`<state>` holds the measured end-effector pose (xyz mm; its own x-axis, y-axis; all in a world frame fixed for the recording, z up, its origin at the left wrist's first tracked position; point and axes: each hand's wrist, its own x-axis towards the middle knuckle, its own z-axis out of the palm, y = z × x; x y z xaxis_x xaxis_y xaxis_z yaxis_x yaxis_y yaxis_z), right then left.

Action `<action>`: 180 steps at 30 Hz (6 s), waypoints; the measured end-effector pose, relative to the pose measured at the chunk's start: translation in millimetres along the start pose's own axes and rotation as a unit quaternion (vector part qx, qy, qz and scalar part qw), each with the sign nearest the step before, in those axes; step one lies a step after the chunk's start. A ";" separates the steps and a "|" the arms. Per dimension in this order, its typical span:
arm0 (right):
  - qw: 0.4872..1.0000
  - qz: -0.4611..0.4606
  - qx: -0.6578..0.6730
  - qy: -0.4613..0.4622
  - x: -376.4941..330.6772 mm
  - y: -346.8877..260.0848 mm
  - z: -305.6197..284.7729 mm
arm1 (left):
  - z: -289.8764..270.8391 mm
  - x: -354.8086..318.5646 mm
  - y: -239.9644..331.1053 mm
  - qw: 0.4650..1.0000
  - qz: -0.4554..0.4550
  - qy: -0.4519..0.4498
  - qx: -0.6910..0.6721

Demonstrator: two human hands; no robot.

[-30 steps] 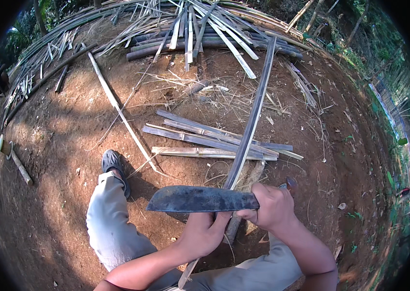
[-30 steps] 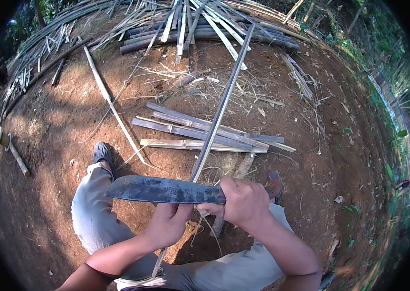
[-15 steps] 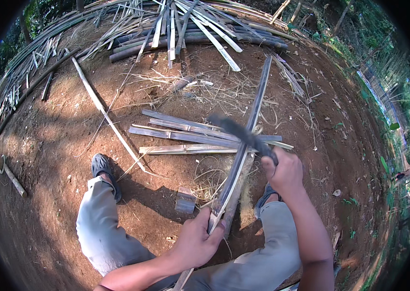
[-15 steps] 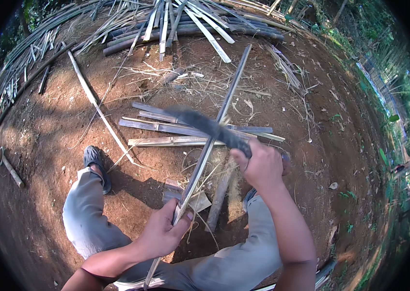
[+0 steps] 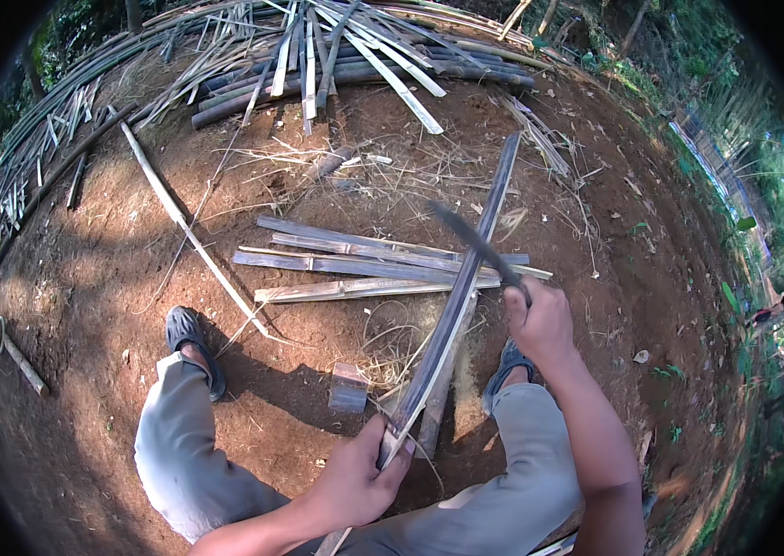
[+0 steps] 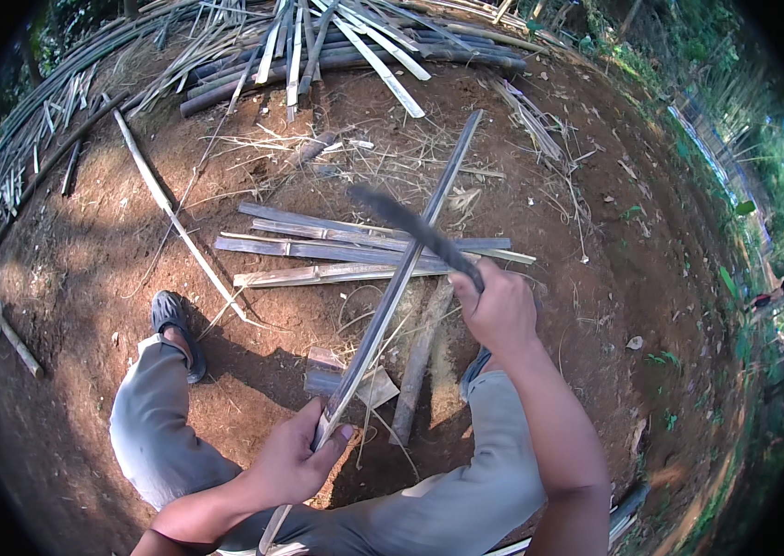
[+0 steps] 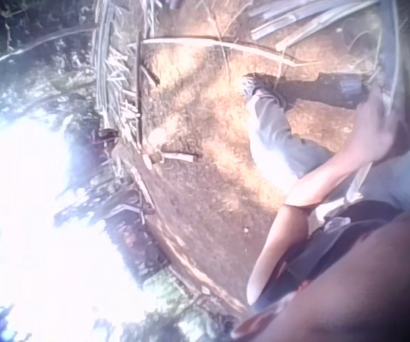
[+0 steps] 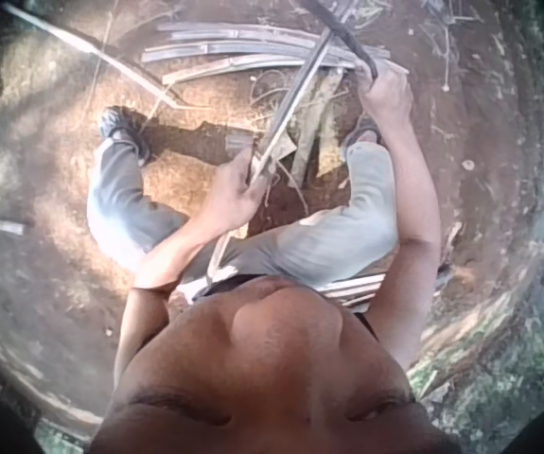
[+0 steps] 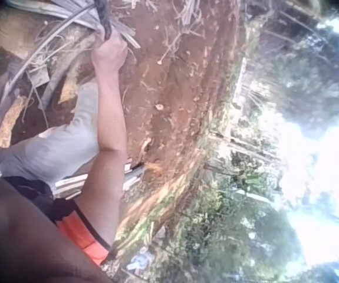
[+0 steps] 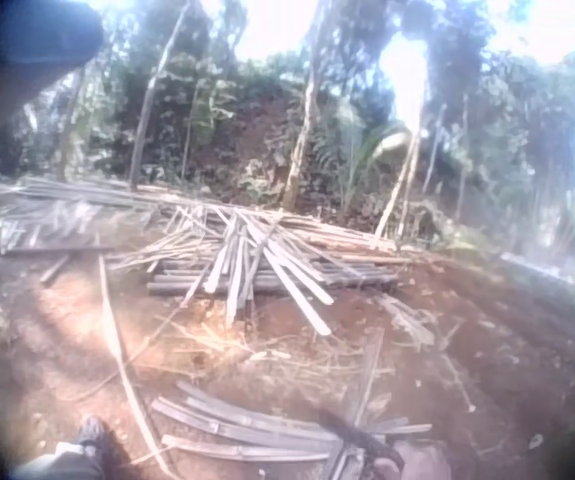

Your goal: The person sits on the ground and uses a machete to split long bamboo poles into thin strips. They repeatedly strike the bamboo against a wooden block to drive the blade through the material, then pull the strips apart and set them aside.

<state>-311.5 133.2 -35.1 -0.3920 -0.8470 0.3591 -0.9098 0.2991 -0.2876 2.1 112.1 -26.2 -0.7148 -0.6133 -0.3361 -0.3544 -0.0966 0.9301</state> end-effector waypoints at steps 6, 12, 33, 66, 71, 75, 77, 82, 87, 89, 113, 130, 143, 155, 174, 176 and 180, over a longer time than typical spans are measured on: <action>0.991 0.034 -0.121 0.055 17.1 44.0 8.3 | -4.4 -2.6 -5.9 0.999 -0.018 -0.036 0.031; 0.989 0.036 -0.093 0.112 24.1 88.1 13.0 | -1.9 -13.2 -10.9 0.997 -0.018 -0.057 0.052; 0.609 0.509 0.575 -0.201 -0.5 59.6 1.2 | -13.2 15.6 -7.7 0.936 -0.047 -0.161 -0.309; 0.975 -0.164 0.102 -0.110 -49.2 -94.6 -30.5 | -29.5 25.5 6.9 0.891 0.001 -0.098 -0.444; 0.962 -0.247 0.019 -0.116 -54.7 -105.0 -15.9 | -21.9 27.0 -2.7 0.875 -0.002 -0.113 -0.470; 0.960 -0.259 0.040 -0.101 -58.2 -112.6 -9.3 | -23.0 24.1 -0.2 0.896 -0.013 -0.087 -0.435; 0.963 -0.251 0.038 -0.096 -61.4 -116.1 -7.6 | -21.7 22.1 1.7 0.909 -0.010 -0.074 -0.409; 0.967 -0.240 0.058 -0.053 -51.1 -109.6 0.7 | -21.6 20.7 -12.0 0.926 0.008 -0.113 -0.360; 0.981 -0.191 0.023 -0.016 -34.5 -92.8 5.7 | -21.2 11.3 2.5 0.899 -0.047 -0.095 -0.424; 0.988 -0.155 0.017 0.004 -23.1 -70.6 1.7 | -17.4 10.3 9.8 0.917 -0.054 -0.090 -0.384; 0.997 0.073 0.031 -0.013 8.5 9.7 -13.0 | -3.9 13.1 -12.3 0.951 -0.140 -0.094 -0.260; 0.974 -0.197 0.046 -0.106 -38.2 -112.5 4.6 | -19.3 15.6 1.1 0.941 -0.044 -0.029 -0.333; 0.999 0.015 -0.027 0.010 27.5 -15.2 -12.6 | -6.6 -12.9 6.8 0.953 -0.065 -0.115 -0.274; 0.925 0.379 -0.010 0.026 2.9 147.7 5.0 | 24.9 -5.2 -30.8 0.943 -0.163 -0.150 -0.247; 0.727 0.336 0.589 0.103 -0.2 78.4 -14.1 | 23.6 -32.9 -53.4 0.988 -0.035 -0.071 -0.131; 0.705 0.329 0.614 0.137 -2.3 84.5 -12.5 | 24.2 -33.8 -50.6 0.991 -0.031 -0.071 -0.110; 0.669 0.405 0.604 0.154 -8.1 97.1 -11.0 | 26.9 -34.5 -45.4 0.989 -0.056 -0.078 -0.112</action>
<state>-398.2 174.0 -56.2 -0.8688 -0.4356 -0.2356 0.3178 -0.1256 -0.9398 26.6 158.7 -60.8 -0.7697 -0.4620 -0.4406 -0.3058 -0.3390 0.8897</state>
